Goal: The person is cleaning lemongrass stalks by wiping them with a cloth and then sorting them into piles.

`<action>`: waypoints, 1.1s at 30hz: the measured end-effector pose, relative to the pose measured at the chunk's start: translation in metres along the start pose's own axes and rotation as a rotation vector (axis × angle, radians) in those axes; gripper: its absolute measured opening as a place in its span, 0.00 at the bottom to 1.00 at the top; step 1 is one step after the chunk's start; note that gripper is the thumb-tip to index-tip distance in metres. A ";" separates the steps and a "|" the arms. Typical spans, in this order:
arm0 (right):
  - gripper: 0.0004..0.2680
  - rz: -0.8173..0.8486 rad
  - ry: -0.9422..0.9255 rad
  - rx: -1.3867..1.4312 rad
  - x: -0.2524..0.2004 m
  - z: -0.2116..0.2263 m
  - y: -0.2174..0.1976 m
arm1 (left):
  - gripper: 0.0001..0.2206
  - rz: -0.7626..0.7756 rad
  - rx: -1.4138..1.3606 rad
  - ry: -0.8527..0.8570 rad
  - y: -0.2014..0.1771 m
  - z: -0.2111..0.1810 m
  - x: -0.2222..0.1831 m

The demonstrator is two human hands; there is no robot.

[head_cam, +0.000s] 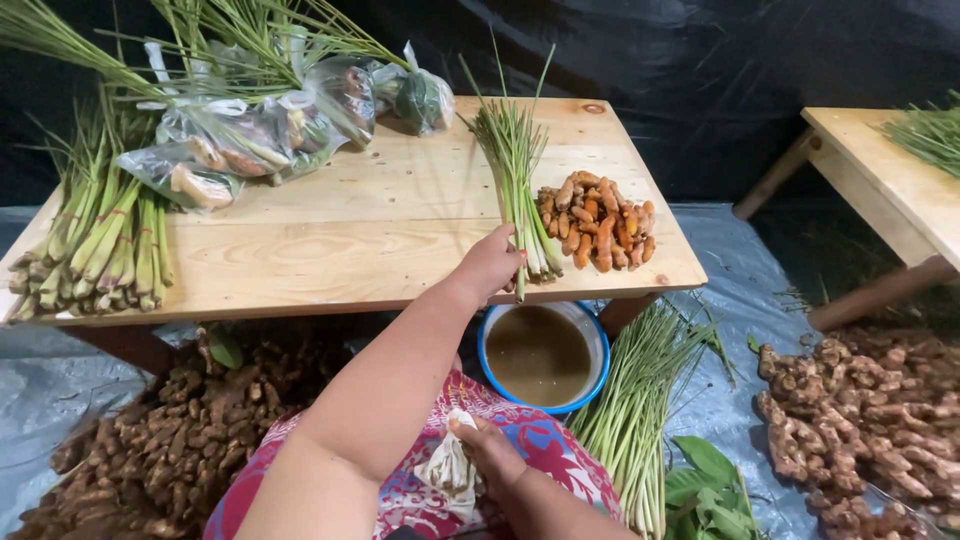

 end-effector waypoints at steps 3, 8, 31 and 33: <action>0.07 -0.029 0.026 -0.032 -0.005 0.002 0.003 | 0.28 0.022 -0.024 -0.032 0.009 -0.006 0.018; 0.13 -0.082 0.033 0.034 -0.011 0.007 0.005 | 0.28 0.035 0.189 -0.234 0.009 -0.013 0.026; 0.13 -0.067 0.086 0.059 -0.006 0.007 0.002 | 0.25 -0.048 0.340 -0.162 -0.002 -0.006 0.065; 0.13 -0.036 0.069 0.063 -0.004 0.007 0.002 | 0.22 -0.085 0.330 -0.125 -0.007 -0.006 0.059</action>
Point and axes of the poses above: each hand's wrist, its own x-axis towards the middle knuckle, its own y-axis out of the palm, z = x × y, the point moved 10 cm from there along x, towards the middle knuckle, and after that the axes turned 15 degrees about x, right-handed, at the moved point
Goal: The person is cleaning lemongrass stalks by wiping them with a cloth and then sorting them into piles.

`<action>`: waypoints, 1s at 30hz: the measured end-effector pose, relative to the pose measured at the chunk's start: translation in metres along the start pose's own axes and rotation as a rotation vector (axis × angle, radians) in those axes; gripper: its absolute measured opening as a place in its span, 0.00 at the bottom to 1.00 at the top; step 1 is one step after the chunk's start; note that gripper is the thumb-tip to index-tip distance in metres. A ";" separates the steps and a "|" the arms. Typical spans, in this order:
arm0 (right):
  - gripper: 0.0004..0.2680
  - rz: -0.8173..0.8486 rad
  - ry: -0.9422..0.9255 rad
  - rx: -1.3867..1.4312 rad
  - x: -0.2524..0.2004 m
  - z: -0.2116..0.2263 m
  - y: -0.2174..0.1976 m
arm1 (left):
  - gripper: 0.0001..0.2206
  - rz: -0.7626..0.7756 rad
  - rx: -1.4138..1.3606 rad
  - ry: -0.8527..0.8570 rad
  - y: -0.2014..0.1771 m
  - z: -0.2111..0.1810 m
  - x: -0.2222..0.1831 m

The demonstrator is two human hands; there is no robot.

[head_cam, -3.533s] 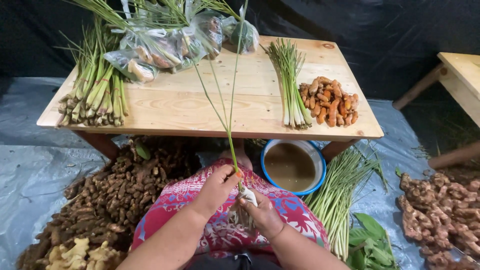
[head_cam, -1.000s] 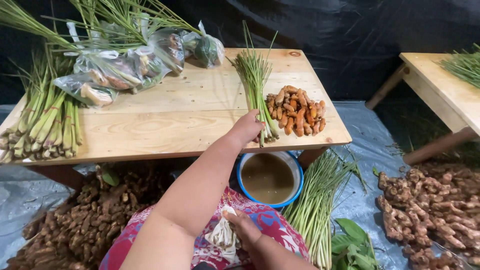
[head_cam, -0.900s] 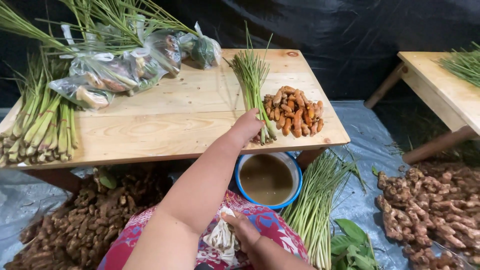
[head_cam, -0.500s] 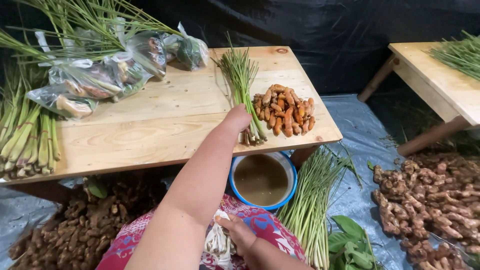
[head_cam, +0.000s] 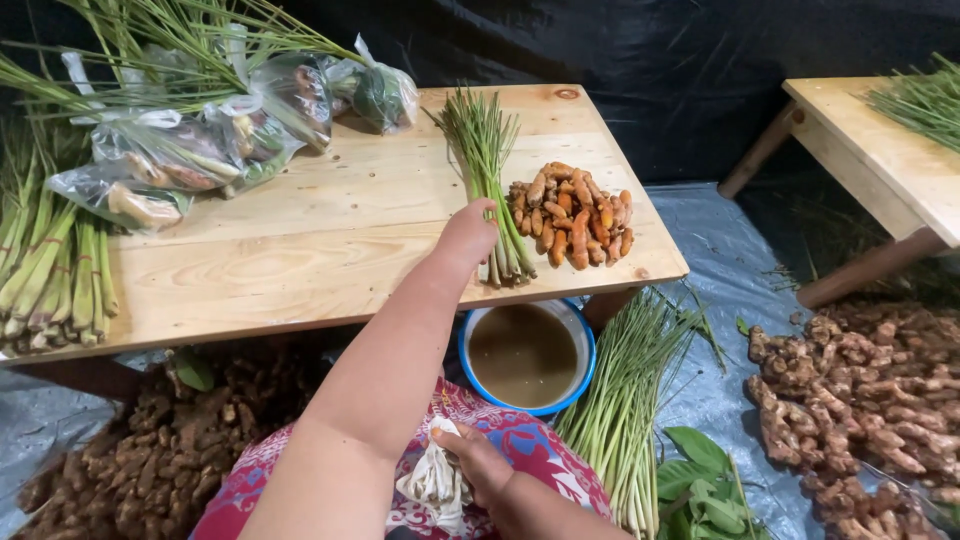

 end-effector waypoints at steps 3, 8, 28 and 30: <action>0.11 -0.023 0.013 -0.056 0.003 -0.002 -0.004 | 0.20 -0.035 0.014 0.036 -0.004 0.006 -0.014; 0.07 0.050 -0.060 0.040 0.017 -0.002 -0.014 | 0.15 -0.118 -0.209 0.169 -0.011 0.011 -0.064; 0.11 -0.724 -0.640 -0.857 -0.108 0.188 -0.181 | 0.15 0.028 -0.541 -0.046 0.062 0.259 -0.206; 0.11 -0.800 -0.612 -0.982 -0.082 0.197 -0.255 | 0.14 0.016 -0.554 -0.036 0.063 0.270 -0.208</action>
Point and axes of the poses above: each hand's wrist, its own x-axis towards the middle knuckle, its own y-axis out of the palm, z = x × y, the point moved 10 cm from there along x, towards the middle knuckle, and after that the axes turned 15 degrees about x, right-handed, at the moved point
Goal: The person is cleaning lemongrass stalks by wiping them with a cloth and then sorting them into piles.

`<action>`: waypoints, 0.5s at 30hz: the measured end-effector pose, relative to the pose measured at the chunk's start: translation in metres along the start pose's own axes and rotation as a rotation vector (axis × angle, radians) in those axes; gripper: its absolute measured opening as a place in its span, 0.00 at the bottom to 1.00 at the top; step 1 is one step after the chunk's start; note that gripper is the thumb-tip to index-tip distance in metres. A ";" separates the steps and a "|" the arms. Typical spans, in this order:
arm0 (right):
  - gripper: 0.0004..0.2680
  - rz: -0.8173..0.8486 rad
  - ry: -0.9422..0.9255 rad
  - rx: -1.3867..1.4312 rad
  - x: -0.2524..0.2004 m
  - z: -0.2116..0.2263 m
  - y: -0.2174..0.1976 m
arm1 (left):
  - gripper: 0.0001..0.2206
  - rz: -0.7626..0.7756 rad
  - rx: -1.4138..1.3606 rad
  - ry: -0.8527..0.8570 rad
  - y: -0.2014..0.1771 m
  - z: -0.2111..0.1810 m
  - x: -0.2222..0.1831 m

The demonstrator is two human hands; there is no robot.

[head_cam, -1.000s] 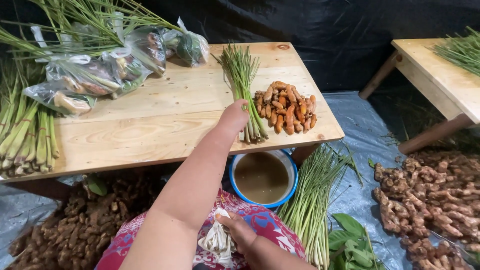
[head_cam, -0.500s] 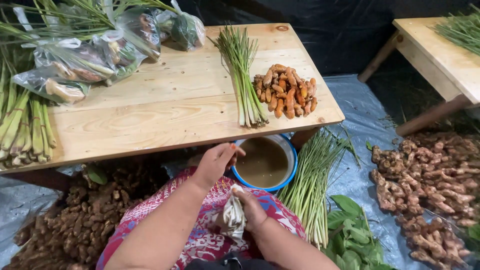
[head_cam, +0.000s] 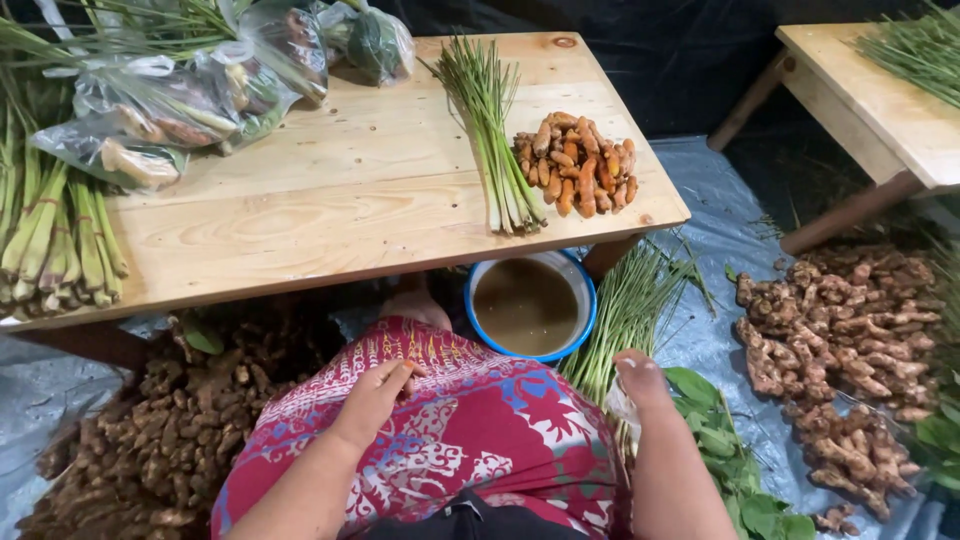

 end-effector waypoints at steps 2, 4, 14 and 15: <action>0.22 0.060 0.105 -0.426 0.040 -0.067 0.013 | 0.14 -0.015 -0.019 0.025 -0.004 0.008 -0.002; 0.23 0.139 0.145 -0.528 0.009 -0.036 0.025 | 0.14 -0.001 -0.011 0.034 -0.005 0.008 -0.003; 0.15 0.135 0.239 -0.477 0.029 -0.064 0.036 | 0.14 0.081 0.124 -0.140 -0.009 -0.015 -0.036; 0.15 0.134 0.233 -0.479 0.034 -0.069 0.032 | 0.14 0.077 0.121 -0.135 -0.011 -0.013 -0.034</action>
Point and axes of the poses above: each hand's wrist, its own x-axis towards the middle knuckle, its own y-axis out of the palm, z = x × y, the point moved 10 cm from there along x, towards the middle knuckle, and after that the axes turned 15 degrees about x, right-handed, at the moved point
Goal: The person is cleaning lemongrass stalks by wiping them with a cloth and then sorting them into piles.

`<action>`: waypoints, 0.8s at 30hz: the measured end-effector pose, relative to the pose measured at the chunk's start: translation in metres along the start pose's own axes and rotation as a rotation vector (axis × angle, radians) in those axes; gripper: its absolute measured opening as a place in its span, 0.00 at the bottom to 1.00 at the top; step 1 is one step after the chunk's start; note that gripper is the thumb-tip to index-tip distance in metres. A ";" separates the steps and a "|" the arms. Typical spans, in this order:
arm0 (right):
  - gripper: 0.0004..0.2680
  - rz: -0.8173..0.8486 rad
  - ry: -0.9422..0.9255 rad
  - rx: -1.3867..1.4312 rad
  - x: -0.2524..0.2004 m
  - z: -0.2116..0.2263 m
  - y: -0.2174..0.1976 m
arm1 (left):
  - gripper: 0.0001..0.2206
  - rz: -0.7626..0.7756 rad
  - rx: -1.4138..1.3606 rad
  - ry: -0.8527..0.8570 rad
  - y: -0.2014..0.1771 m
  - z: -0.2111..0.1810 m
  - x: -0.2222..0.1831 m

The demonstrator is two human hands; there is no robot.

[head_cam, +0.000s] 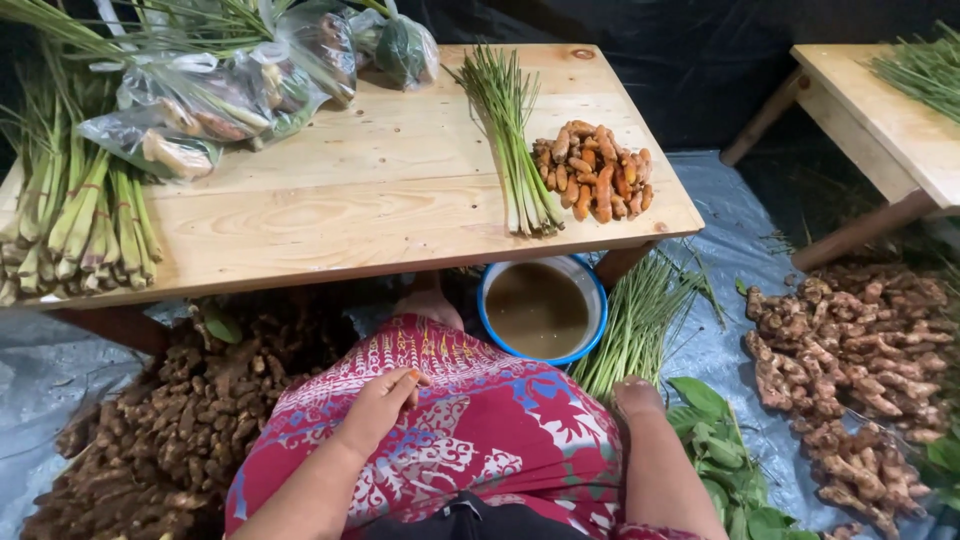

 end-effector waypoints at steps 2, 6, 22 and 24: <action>0.15 -0.140 0.003 -0.026 0.004 -0.019 -0.015 | 0.14 -0.020 -0.047 0.027 -0.002 0.006 -0.001; 0.16 -0.202 0.130 0.518 -0.088 -0.008 -0.064 | 0.14 -0.002 -0.036 -0.013 -0.001 0.001 -0.003; 0.04 0.416 -0.479 1.044 -0.239 0.218 -0.031 | 0.11 0.047 0.299 0.382 0.052 -0.100 -0.025; 0.03 0.518 -0.553 0.902 -0.261 0.243 -0.004 | 0.12 0.034 0.253 0.401 0.052 -0.104 -0.025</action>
Point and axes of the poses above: each hand's wrist, its own x-axis towards the middle knuckle, its own y-axis out of the palm, z = x × y, the point moved 10 cm from there along x, towards the middle knuckle, and after that the axes turned 15 degrees about x, right-handed, at the moved point
